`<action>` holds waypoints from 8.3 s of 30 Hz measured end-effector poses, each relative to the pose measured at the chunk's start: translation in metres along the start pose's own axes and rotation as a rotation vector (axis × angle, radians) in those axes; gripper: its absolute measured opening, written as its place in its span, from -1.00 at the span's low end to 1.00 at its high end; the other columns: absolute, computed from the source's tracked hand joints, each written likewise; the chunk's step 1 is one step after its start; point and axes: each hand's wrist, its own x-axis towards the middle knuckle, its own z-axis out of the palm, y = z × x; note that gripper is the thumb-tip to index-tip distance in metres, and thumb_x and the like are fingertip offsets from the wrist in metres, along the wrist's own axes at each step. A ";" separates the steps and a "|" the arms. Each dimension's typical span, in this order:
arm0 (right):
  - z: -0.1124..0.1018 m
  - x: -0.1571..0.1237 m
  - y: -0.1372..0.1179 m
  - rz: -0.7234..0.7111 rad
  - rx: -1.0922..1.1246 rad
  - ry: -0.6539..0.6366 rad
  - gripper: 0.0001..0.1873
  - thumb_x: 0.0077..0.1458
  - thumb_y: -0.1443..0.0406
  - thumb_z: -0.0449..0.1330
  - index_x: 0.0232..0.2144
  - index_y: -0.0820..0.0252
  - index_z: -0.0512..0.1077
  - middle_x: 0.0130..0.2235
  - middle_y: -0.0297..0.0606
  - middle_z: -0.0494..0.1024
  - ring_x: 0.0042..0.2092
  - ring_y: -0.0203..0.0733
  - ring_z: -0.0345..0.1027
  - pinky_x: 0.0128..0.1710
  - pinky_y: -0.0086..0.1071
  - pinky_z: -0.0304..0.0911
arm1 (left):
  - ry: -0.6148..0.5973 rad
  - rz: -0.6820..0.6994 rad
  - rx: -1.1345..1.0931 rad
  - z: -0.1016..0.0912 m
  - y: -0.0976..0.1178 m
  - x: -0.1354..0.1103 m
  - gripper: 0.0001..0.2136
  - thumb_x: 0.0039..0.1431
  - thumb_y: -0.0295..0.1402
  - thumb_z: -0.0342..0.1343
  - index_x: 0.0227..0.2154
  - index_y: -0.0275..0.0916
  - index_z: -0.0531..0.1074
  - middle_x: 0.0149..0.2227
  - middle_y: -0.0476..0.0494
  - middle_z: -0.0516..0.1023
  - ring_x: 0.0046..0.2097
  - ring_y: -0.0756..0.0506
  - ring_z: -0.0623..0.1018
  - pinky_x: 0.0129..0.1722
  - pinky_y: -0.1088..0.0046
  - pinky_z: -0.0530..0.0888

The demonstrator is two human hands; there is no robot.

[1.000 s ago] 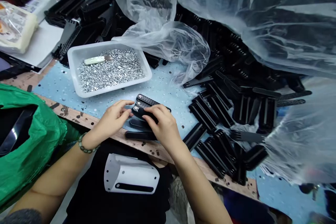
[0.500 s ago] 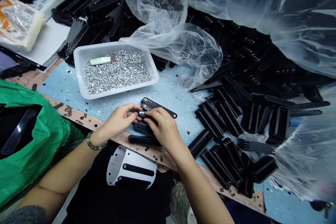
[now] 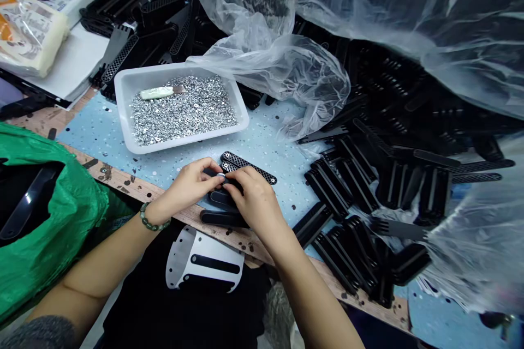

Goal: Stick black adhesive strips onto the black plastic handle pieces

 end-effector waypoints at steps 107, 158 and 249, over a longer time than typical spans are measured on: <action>0.020 -0.135 0.005 -0.147 -0.274 0.425 -0.55 0.14 0.36 0.21 0.09 0.17 0.31 0.01 0.00 0.41 0.05 0.03 0.29 0.08 0.03 0.23 | 0.010 -0.084 0.098 0.017 -0.097 -0.154 -0.60 0.12 -0.28 0.16 -0.01 -0.26 0.22 -0.17 -0.14 0.42 -0.26 0.04 0.49 -0.19 0.45 0.46; 0.012 -0.131 0.004 0.243 0.622 0.438 -0.70 0.20 0.26 0.19 -0.01 0.05 0.48 -0.14 -0.20 0.49 -0.12 -0.18 0.42 -0.10 -0.24 0.38 | -0.287 0.097 0.551 -0.008 -0.048 -0.138 -0.51 0.27 -0.15 0.03 0.23 -0.13 0.24 -0.40 0.01 0.51 -0.39 0.05 0.50 -0.35 0.60 0.40; -0.014 -0.077 -0.015 -0.090 0.151 0.251 -0.76 0.27 0.28 0.05 -0.06 0.10 0.42 -0.19 -0.15 0.52 -0.16 -0.11 0.42 -0.13 -0.16 0.38 | -0.216 0.014 0.665 0.011 -0.094 -0.154 -0.77 0.24 -0.18 0.05 -0.28 -0.26 0.44 -0.17 -0.17 0.44 -0.06 -0.13 0.37 -0.02 0.30 0.36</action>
